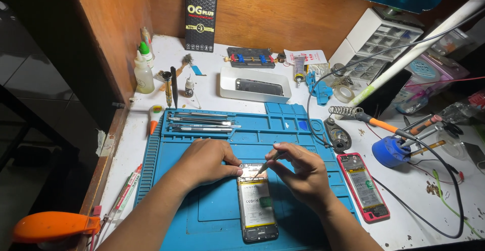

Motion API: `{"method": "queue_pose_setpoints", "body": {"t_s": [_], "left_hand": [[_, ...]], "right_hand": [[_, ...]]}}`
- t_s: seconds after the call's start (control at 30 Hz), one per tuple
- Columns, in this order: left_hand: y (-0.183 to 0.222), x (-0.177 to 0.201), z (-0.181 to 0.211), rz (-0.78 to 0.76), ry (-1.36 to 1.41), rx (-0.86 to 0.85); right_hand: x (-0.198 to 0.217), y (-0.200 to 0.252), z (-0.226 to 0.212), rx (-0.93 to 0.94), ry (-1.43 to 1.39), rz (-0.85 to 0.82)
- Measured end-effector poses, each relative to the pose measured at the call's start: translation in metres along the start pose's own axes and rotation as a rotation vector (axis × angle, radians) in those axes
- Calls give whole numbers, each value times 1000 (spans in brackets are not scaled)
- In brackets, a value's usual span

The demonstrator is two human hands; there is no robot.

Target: Repairing a mobile phone by removing screws and disconnecting internal components on a specialized repair mat.

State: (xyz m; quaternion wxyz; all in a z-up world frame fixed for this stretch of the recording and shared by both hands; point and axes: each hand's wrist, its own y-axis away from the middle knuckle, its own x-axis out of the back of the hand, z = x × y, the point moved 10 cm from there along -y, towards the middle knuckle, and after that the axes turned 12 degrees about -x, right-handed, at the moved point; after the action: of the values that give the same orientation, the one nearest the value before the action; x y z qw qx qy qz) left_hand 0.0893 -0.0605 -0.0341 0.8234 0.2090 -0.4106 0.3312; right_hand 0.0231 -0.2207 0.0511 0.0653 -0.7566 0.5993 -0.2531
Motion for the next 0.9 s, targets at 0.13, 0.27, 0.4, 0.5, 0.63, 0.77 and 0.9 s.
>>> {"method": "queue_pose_setpoints", "body": {"t_s": [0.13, 0.27, 0.4, 0.5, 0.63, 0.77, 0.9], "left_hand": [[-2, 0, 0, 3, -20, -9], [-1, -1, -2, 7, -11, 3], [-1, -1, -2, -8, -9, 16], [-1, 0, -1, -19, -13, 22], [5, 15, 12, 91, 103, -91], [7, 18, 14, 79, 95, -87], [8, 17, 14, 74, 86, -79]], "right_hand": [[-11, -2, 10, -53, 12, -55], [-13, -4, -5, 17, -55, -50], [-8, -2, -4, 20, -106, -22], [-1, -1, -4, 36, -160, 26], [30, -4, 14, 18, -173, 148], [60, -13, 6, -76, 38, 176], [43, -26, -8, -283, 685, -63]]}}
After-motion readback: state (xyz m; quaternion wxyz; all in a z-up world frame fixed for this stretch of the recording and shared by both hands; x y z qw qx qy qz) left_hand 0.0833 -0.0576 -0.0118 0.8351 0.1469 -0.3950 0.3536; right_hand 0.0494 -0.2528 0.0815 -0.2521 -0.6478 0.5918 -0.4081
